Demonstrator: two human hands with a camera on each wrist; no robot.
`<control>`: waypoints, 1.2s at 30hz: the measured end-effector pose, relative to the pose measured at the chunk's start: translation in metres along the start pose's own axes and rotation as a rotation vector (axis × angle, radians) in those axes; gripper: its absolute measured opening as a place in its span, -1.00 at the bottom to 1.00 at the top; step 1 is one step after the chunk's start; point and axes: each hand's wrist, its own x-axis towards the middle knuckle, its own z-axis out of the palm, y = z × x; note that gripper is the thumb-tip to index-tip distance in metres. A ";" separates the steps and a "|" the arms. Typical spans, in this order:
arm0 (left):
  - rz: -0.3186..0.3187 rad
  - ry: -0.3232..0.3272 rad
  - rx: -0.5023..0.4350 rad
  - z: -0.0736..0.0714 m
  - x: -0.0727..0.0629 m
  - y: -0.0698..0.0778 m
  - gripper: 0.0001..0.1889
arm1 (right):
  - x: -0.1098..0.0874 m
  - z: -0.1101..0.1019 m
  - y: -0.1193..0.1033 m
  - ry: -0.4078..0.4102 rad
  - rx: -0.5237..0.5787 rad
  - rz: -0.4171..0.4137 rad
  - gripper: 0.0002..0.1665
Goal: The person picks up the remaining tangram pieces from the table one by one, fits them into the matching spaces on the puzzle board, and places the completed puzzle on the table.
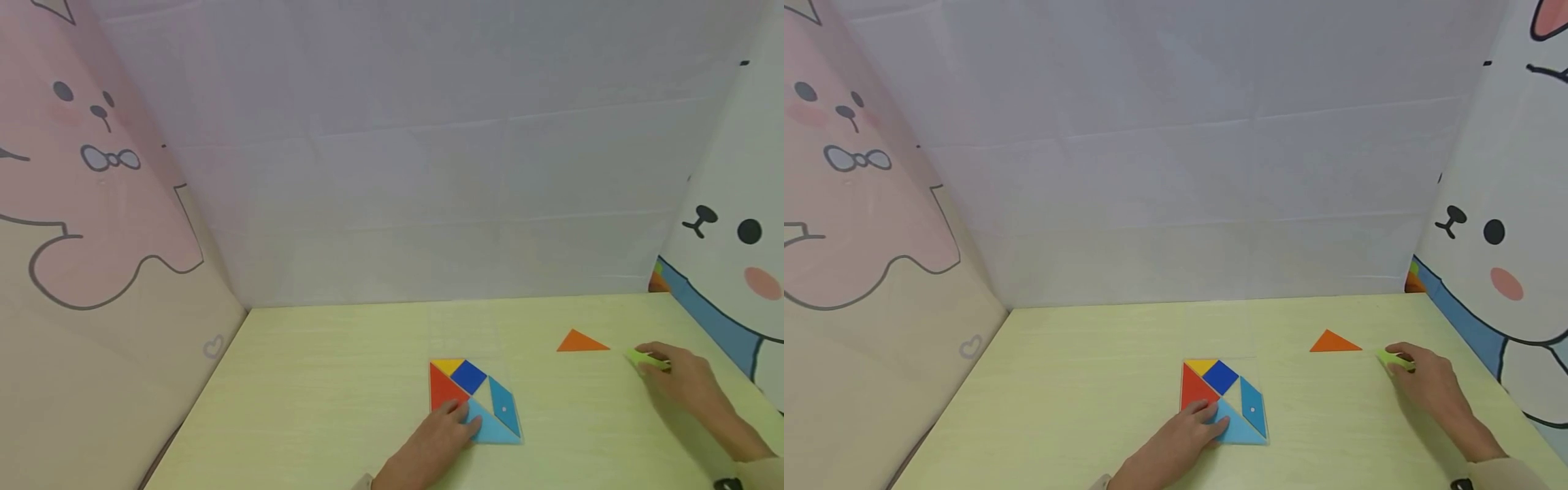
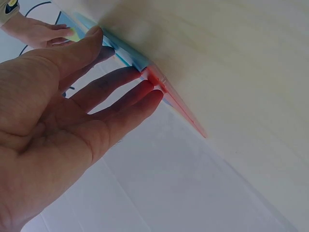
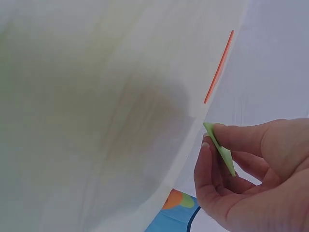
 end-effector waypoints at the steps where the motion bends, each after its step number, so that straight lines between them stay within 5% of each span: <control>1: 0.001 0.002 0.003 0.000 0.000 0.000 -0.47 | 0.000 0.000 0.000 -0.003 -0.002 0.002 -0.67; 19: -0.001 -0.014 -0.003 0.000 0.001 0.000 -0.46 | 0.001 0.004 -0.012 0.002 0.084 0.026 -0.77; 26: 0.009 0.002 0.013 0.002 0.002 -0.001 -0.48 | 0.002 0.004 -0.023 -0.060 0.164 0.062 -0.70; 36: 0.014 0.010 0.027 0.001 0.002 -0.001 -0.49 | 0.001 0.010 -0.034 -0.081 0.239 0.006 -0.49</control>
